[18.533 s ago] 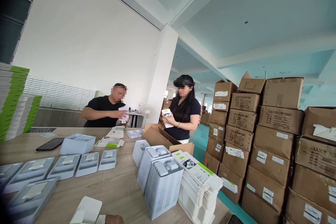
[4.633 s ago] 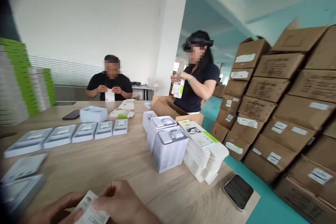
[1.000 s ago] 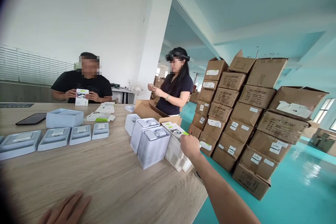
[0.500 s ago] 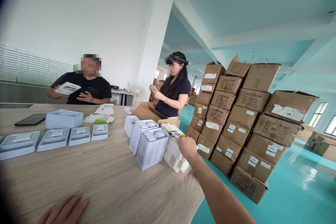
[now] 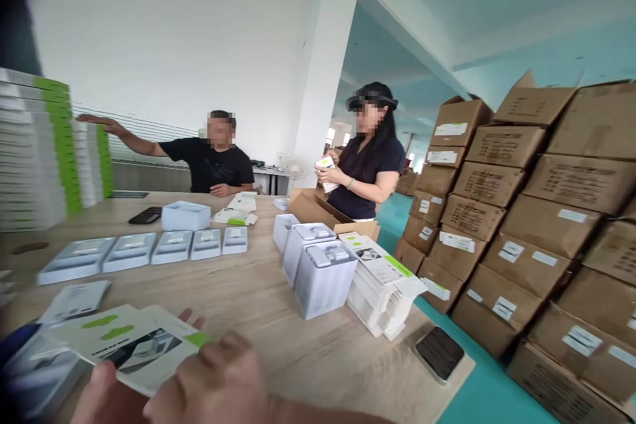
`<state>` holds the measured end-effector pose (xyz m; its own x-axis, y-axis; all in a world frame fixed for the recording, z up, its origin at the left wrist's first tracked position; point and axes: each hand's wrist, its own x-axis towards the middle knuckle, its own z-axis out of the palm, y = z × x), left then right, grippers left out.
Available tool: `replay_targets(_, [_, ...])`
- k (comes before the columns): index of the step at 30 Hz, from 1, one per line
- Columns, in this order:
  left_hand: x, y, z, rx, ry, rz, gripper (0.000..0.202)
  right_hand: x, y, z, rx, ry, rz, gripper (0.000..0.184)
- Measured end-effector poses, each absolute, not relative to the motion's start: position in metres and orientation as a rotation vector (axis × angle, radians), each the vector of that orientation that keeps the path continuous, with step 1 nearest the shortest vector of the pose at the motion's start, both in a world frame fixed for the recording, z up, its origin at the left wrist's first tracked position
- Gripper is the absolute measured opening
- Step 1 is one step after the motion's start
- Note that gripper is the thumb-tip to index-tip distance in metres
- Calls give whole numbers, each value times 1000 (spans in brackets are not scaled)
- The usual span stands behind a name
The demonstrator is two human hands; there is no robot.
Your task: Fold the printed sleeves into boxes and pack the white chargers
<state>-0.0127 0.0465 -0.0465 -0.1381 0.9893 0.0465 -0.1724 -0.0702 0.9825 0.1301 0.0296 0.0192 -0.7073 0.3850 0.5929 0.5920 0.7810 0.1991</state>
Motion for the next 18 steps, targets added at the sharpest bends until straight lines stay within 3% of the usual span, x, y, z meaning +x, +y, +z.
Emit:
replay_targets(3, [-28, 39, -25, 458, 944, 1448, 99, 97, 38, 3, -828, -2470, -115, 21])
replay_targets(7, [-43, 35, -15, 519, 1006, 1215, 106, 103, 90, 19, -1084, -2238, 440, 57])
replay_targets(10, [-49, 34, -16, 667, 943, 1011, 114, 102, 124, 18, -1011, -2054, 930, 45])
replay_targets(13, [-53, 33, -19, 638, 776, 1028, 102, 93, 127, 8, -899, -1842, 1092, 30])
replay_targets(18, [-50, 29, -28, 623, 389, 1151, 77, 89, 113, 12, -826, -1659, 1365, 36])
